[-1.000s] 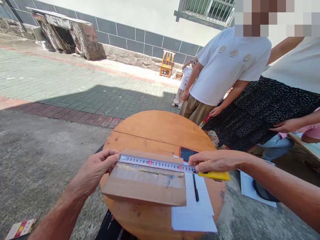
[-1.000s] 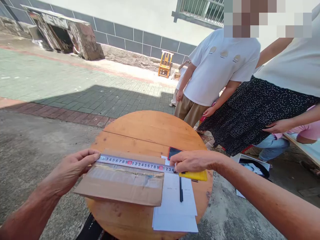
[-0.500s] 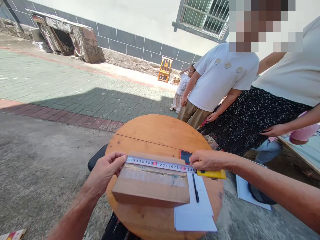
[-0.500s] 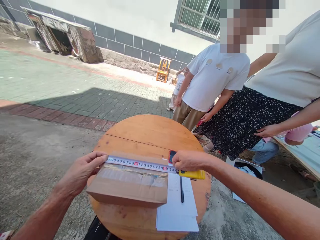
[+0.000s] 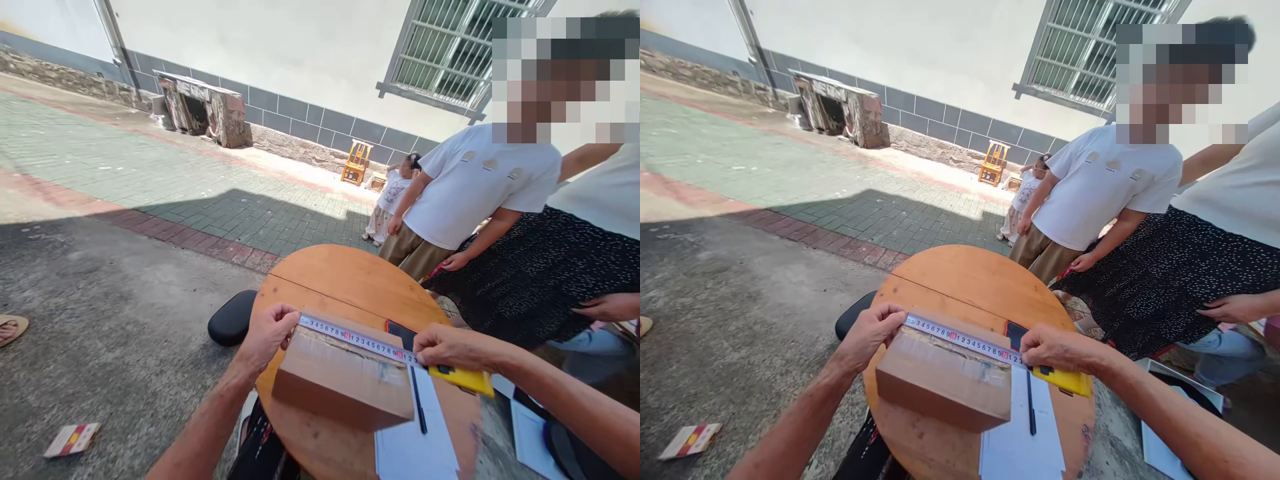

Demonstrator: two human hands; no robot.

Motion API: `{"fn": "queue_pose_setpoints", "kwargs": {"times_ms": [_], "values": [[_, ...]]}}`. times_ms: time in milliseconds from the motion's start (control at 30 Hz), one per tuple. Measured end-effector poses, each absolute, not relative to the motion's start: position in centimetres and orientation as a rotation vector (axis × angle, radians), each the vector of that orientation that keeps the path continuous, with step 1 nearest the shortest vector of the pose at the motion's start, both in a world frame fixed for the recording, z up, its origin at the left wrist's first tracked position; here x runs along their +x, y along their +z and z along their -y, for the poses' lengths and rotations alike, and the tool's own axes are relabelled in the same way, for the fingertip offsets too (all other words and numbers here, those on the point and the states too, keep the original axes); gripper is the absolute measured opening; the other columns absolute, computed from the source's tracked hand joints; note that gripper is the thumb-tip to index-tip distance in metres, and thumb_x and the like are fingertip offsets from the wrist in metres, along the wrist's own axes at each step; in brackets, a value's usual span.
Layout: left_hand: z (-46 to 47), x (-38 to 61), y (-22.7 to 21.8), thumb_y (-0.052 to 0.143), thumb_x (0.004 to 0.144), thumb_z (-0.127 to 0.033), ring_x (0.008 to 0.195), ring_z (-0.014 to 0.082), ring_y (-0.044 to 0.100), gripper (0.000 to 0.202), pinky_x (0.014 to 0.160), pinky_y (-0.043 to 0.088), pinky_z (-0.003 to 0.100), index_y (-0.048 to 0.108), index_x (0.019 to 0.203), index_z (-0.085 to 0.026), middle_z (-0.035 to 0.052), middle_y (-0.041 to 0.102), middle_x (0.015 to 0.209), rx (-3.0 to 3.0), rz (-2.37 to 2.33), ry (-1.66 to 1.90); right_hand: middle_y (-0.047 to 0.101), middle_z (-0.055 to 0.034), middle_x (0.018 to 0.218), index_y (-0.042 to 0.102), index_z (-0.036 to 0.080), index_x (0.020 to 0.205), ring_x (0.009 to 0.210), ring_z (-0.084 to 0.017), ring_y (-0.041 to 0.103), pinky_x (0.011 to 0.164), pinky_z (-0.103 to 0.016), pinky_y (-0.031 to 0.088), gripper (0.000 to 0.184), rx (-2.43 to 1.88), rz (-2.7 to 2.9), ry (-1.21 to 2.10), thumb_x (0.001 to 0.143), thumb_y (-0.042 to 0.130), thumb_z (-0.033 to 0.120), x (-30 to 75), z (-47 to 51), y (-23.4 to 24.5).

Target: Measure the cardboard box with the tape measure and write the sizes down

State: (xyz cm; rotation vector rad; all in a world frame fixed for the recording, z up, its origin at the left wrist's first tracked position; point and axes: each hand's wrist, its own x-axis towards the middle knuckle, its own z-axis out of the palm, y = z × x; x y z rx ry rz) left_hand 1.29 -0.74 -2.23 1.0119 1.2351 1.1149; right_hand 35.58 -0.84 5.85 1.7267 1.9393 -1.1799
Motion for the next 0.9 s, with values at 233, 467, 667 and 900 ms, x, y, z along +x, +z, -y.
{"fn": "queue_pose_setpoints", "kwargs": {"times_ms": [233,467,667,900], "values": [[2.8,0.8,-3.7,0.062,0.071,-0.059,0.056,0.0117,0.052,0.050,0.047,0.041,0.022,0.063,0.092,-0.013,-0.0004,0.059,0.070,0.995,-1.226,1.184,0.042,0.0045,0.056,0.057,0.016,0.065,0.056,-0.009,0.035,0.052,-0.023,0.024,0.010,1.752,-1.942,-1.182,0.068,0.054,0.025,35.3,0.6,5.8],[8.2,0.7,-7.5,0.061,0.078,-0.059,0.113,0.0293,0.058,0.070,0.096,0.046,0.039,0.052,0.132,-0.017,0.0125,0.059,0.130,1.177,-1.284,1.260,0.042,0.0046,0.054,0.058,0.016,0.064,0.053,-0.009,0.035,0.052,-0.024,0.023,0.013,1.773,-1.943,-1.189,0.065,0.054,0.028,35.0,0.8,6.4],[8.5,1.6,-8.4,0.065,0.074,-0.057,0.131,0.0324,0.046,0.090,0.105,0.040,0.044,0.030,0.149,-0.021,0.0106,0.053,0.140,1.313,-1.317,1.032,0.041,0.0048,0.057,0.055,0.016,0.064,0.056,-0.009,0.033,0.053,-0.023,0.023,0.015,1.906,-2.022,-1.220,0.068,0.054,0.030,34.9,2.4,8.7],[9.8,3.9,-7.9,0.059,0.078,-0.061,0.130,0.0323,0.048,0.082,0.107,0.039,0.045,0.038,0.145,-0.020,0.0113,0.053,0.139,1.212,-1.539,1.126,0.046,0.0038,0.063,0.050,0.018,0.069,0.059,-0.010,0.040,0.055,-0.021,0.030,0.027,2.342,-1.610,-1.842,0.067,0.063,0.041,33.6,12.0,7.2]]}}
